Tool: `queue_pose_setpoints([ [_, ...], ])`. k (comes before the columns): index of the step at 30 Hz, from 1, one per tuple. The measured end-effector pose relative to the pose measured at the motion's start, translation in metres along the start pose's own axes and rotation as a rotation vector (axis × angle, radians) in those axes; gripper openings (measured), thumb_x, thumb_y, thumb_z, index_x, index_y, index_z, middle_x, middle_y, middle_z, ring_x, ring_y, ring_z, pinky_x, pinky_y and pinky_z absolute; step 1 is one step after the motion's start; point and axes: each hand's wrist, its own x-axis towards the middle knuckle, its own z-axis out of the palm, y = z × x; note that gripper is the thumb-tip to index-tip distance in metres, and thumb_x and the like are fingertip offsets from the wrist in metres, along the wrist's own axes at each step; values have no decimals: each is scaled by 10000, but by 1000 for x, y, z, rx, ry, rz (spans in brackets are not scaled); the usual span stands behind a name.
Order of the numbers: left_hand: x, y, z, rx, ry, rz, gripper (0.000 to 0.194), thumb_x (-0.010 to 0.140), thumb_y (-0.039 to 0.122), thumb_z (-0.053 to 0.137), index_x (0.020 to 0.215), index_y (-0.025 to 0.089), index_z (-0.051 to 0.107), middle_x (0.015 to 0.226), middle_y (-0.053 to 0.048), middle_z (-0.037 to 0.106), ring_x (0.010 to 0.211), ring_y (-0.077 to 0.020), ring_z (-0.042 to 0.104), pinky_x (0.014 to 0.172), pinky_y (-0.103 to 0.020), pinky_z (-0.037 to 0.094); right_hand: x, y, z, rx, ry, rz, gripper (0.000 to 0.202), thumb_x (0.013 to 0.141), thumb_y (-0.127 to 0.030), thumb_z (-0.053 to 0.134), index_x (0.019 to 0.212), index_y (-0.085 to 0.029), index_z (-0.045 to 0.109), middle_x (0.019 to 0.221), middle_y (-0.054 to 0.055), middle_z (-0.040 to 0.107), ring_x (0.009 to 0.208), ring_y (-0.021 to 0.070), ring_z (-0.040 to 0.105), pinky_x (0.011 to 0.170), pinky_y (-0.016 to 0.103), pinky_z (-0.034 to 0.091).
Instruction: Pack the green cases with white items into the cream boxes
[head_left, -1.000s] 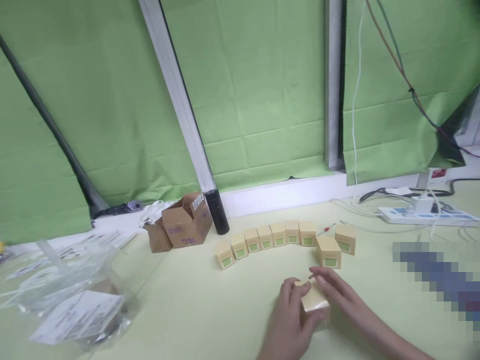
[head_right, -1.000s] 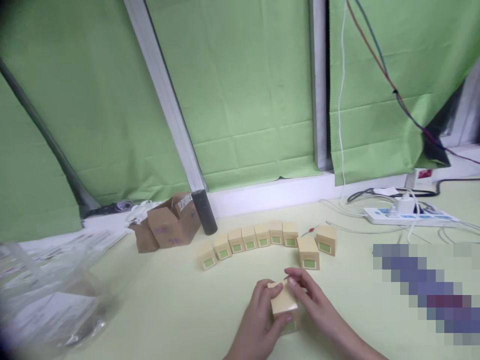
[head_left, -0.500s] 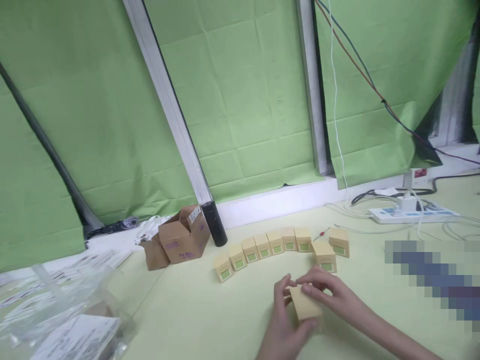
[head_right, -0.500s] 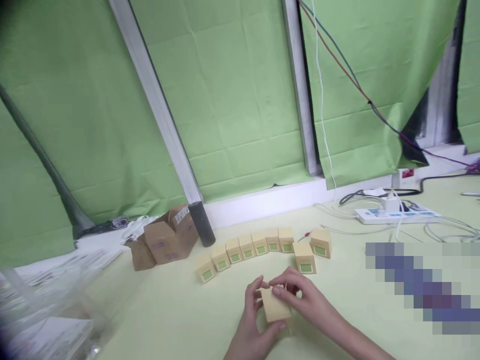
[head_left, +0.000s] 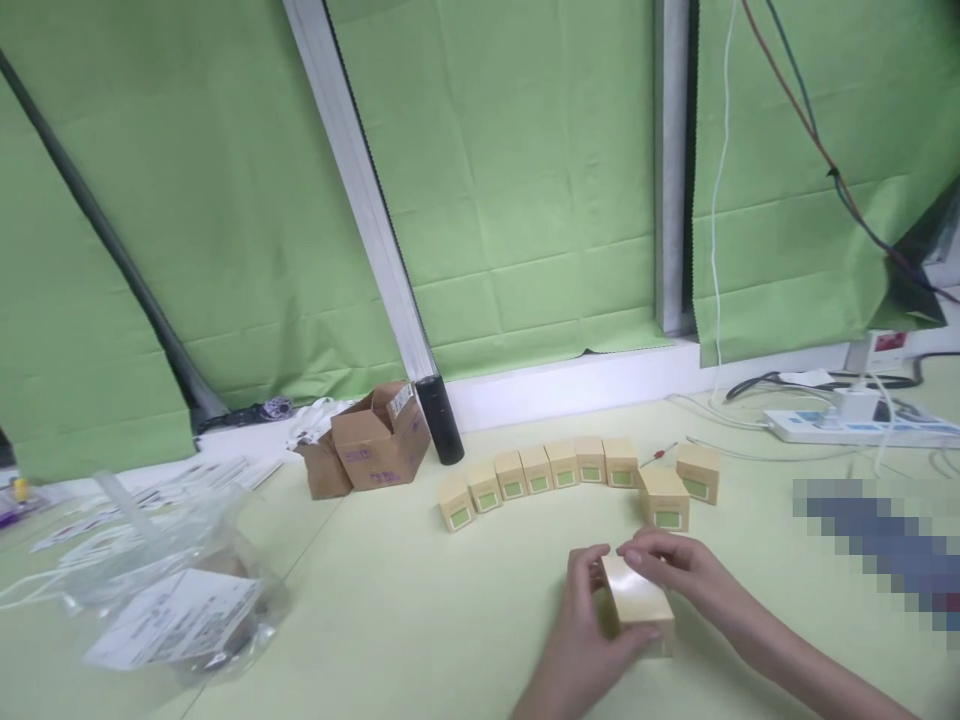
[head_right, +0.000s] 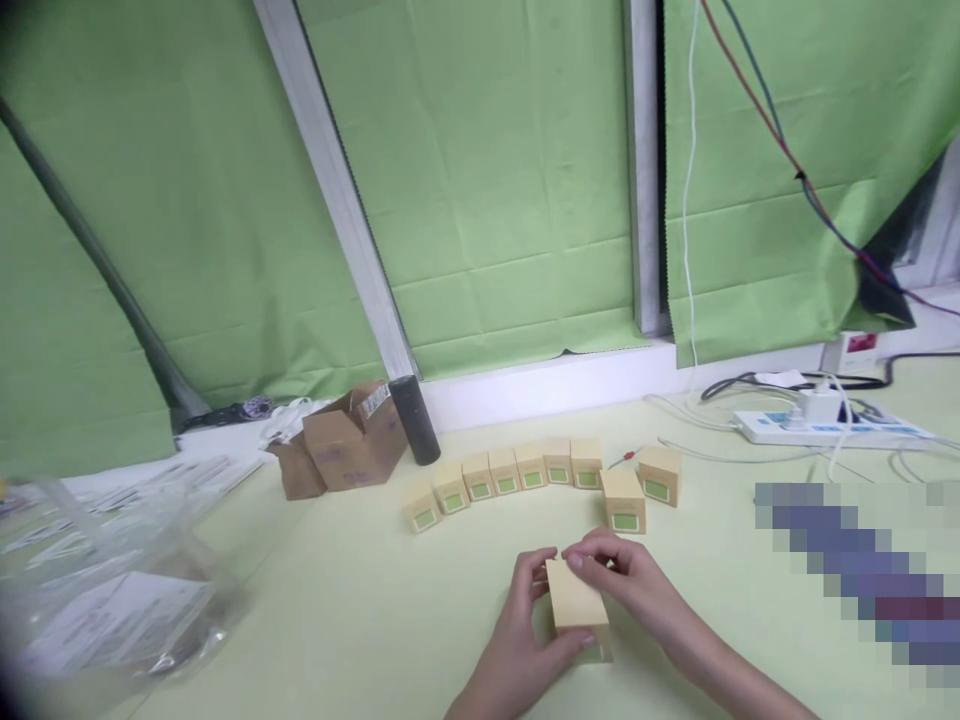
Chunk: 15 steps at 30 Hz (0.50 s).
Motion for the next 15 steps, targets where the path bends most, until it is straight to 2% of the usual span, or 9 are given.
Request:
queue_pose_setpoints([
  [5, -1, 1, -2, 18, -17, -24, 601, 659, 189, 682, 1190, 232, 403, 1213, -61, 479, 1146, -215, 444, 973, -339, 340, 0, 12, 2, 25, -22, 61, 313, 758, -518, 604, 772, -220, 698, 817, 40, 651, 827, 231, 562, 736, 309, 431],
  [8, -2, 6, -2, 3, -23, -38, 606, 656, 185, 682, 1191, 232, 401, 1206, -66, 493, 1132, -223, 456, 953, -346, 352, -3, 8, 1, 69, -45, 68, 315, 777, -517, 585, 814, -225, 696, 847, 38, 662, 860, 235, 569, 752, 307, 437],
  [12, -2, 9, -1, -27, -31, -27, 596, 657, 172, 680, 1179, 235, 400, 1190, -62, 514, 1108, -222, 475, 943, -357, 356, -3, 0, 1, 68, -5, 27, 300, 754, -517, 610, 771, -228, 689, 825, 25, 646, 860, 227, 562, 777, 301, 430],
  [15, -1, 10, -2, -12, -42, -41, 593, 655, 190, 687, 1174, 224, 403, 1183, -70, 510, 1112, -236, 466, 951, -371, 344, -2, 4, 2, 46, 16, 50, 321, 740, -534, 613, 776, -225, 692, 827, 30, 652, 843, 228, 564, 759, 306, 437],
])
